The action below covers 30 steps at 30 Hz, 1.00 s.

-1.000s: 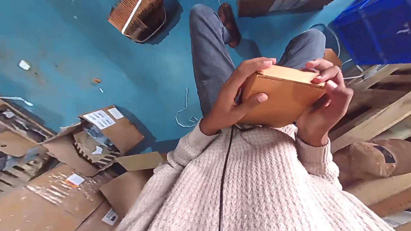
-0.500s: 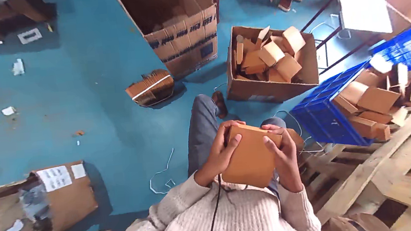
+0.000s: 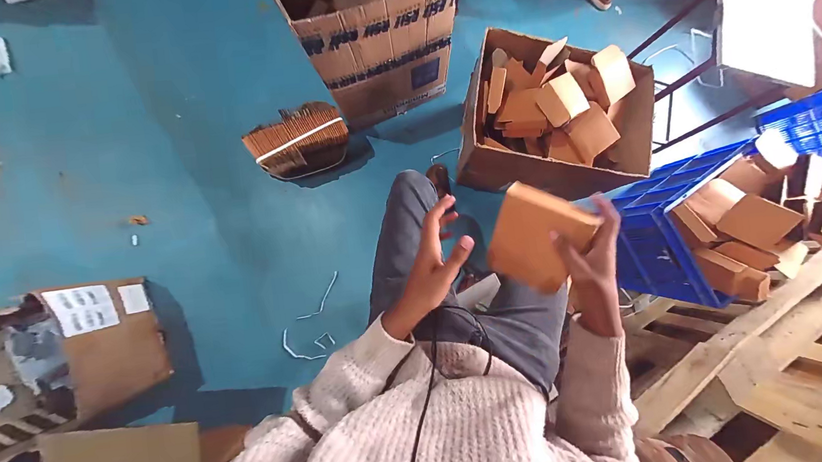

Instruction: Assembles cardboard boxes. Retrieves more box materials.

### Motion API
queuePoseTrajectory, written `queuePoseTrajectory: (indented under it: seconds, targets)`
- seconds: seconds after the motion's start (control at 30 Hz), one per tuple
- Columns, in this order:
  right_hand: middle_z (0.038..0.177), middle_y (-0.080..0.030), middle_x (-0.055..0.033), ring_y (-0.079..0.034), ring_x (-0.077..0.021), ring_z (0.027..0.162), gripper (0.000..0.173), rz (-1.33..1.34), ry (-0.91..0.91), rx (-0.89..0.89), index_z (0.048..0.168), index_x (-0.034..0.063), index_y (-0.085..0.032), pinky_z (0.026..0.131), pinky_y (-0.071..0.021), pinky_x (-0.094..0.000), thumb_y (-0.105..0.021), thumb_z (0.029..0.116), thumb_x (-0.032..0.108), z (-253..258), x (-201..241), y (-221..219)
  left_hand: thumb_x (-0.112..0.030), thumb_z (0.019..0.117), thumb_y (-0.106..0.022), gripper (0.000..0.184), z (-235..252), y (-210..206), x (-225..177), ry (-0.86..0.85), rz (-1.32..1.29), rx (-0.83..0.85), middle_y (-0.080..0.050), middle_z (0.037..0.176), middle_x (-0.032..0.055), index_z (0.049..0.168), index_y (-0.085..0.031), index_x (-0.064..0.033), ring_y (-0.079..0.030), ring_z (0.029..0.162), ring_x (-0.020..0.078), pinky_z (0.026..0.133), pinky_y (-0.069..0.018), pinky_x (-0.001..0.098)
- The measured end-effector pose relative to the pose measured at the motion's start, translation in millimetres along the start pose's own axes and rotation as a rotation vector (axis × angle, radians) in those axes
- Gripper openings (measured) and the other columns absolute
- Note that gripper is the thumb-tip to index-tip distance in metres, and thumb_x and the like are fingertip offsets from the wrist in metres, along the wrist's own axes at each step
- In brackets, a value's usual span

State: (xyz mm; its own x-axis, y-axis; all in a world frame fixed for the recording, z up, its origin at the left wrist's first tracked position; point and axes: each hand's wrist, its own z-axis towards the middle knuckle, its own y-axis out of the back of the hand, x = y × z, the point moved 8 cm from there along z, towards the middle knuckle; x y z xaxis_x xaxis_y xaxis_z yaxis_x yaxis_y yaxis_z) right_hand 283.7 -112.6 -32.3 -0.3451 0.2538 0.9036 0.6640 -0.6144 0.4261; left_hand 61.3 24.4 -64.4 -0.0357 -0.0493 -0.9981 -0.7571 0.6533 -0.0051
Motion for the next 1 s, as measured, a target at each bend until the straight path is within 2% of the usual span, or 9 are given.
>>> queuePoseTrajectory:
  seconds: [0.07,0.13,0.2,0.3,0.4,0.57,0.7,0.87,1.0]
  targets:
    - [0.141,-0.052,-0.0279,-0.052,-0.0379,0.129,0.091,-0.296,0.072,-0.176,0.156,-0.0009,-0.031,0.107,-0.0437,-0.0538,-0.079,0.0829,0.025,42,-7,22,-0.038,0.1044,-0.046,0.061,8,26,4,0.009,-0.006,-0.107,-0.046,0.153,0.0157,0.151,-0.036,-0.0002,-0.054,0.133,0.0238,0.106,-0.0492,0.0427]
    - [0.137,-0.058,-0.0243,-0.051,-0.0443,0.128,0.069,-0.501,0.176,-0.25,0.144,0.0019,-0.051,0.106,-0.0391,-0.063,-0.08,0.0849,0.025,90,-19,28,-0.028,0.1064,-0.04,0.049,12,53,12,0.04,-0.035,-0.217,-0.054,0.146,0.0131,0.146,-0.041,-0.0004,-0.06,0.125,0.021,0.101,-0.0521,0.041]
    - [0.134,-0.058,-0.0247,-0.05,-0.0487,0.126,0.058,-0.602,0.209,-0.184,0.135,0.0041,-0.058,0.1,-0.0397,-0.0684,-0.079,0.0849,0.025,143,-38,18,-0.025,0.1066,-0.036,0.045,13,78,23,0.086,-0.022,-0.32,-0.057,0.141,0.0114,0.144,-0.044,-0.0009,-0.062,0.12,0.0183,0.097,-0.0532,0.0388]
    - [0.135,-0.059,-0.0244,-0.048,-0.0489,0.13,0.055,-0.604,0.177,0.011,0.135,0.0054,-0.059,0.103,-0.0369,-0.069,-0.079,0.0851,0.019,212,-74,-14,-0.025,0.1067,-0.035,0.043,8,109,40,0.141,0.007,-0.442,-0.062,0.133,0.0122,0.138,-0.048,0.0013,-0.064,0.114,0.0181,0.093,-0.0543,0.0368]
    - [0.135,-0.058,-0.028,-0.048,-0.0474,0.132,0.054,-0.578,0.134,0.159,0.133,-0.0018,-0.058,0.113,-0.0358,-0.0599,-0.077,0.0844,0.009,261,-114,-45,-0.023,0.1063,-0.035,0.041,3,128,56,0.239,0.024,-0.548,-0.064,0.128,0.0115,0.133,-0.05,0.0031,-0.066,0.109,0.016,0.089,-0.0552,0.0336]
    - [0.142,-0.049,-0.0339,-0.046,-0.0517,0.134,0.063,-0.637,-0.072,0.274,0.14,-0.0026,-0.051,0.109,-0.0407,-0.0626,-0.077,0.083,0.006,303,-203,-72,-0.014,0.1025,-0.038,0.03,11,135,72,0.275,0.005,-0.63,-0.068,0.116,0.0046,0.124,-0.055,-0.001,-0.067,0.097,0.0113,0.082,-0.0556,0.0285]
    - [0.156,-0.035,-0.0336,-0.026,-0.0545,0.147,0.067,-0.778,-0.207,0.24,0.147,0.0012,-0.05,0.114,-0.0274,-0.0712,-0.075,0.0865,0.014,294,-248,-56,-0.013,0.1026,-0.038,0.027,27,125,71,0.247,0.024,-0.602,-0.069,0.115,0.003,0.121,-0.057,-0.0042,-0.068,0.095,0.0107,0.08,-0.0557,0.0279]
    - [0.146,-0.05,-0.0302,-0.041,-0.0502,0.139,0.035,-0.703,-0.283,-0.026,0.127,-0.0037,-0.065,0.111,-0.0364,-0.0648,-0.058,0.0962,0.011,233,-283,18,-0.035,0.1091,-0.011,0.054,51,108,70,0.257,0.048,-0.557,-0.069,0.114,0.0005,0.119,-0.056,-0.0061,-0.067,0.095,0.0092,0.08,-0.055,0.0273]
    - [0.152,-0.043,-0.0281,-0.04,-0.0481,0.141,0.042,-0.705,-0.626,-0.162,0.134,-0.0004,-0.061,0.109,-0.0385,-0.0618,-0.058,0.0937,0.012,113,-372,94,-0.046,0.1044,0.01,0.076,68,78,64,0.228,0.046,-0.459,-0.07,0.108,-0.0035,0.114,-0.057,-0.0126,-0.068,0.088,0.0085,0.074,-0.0564,0.0262]
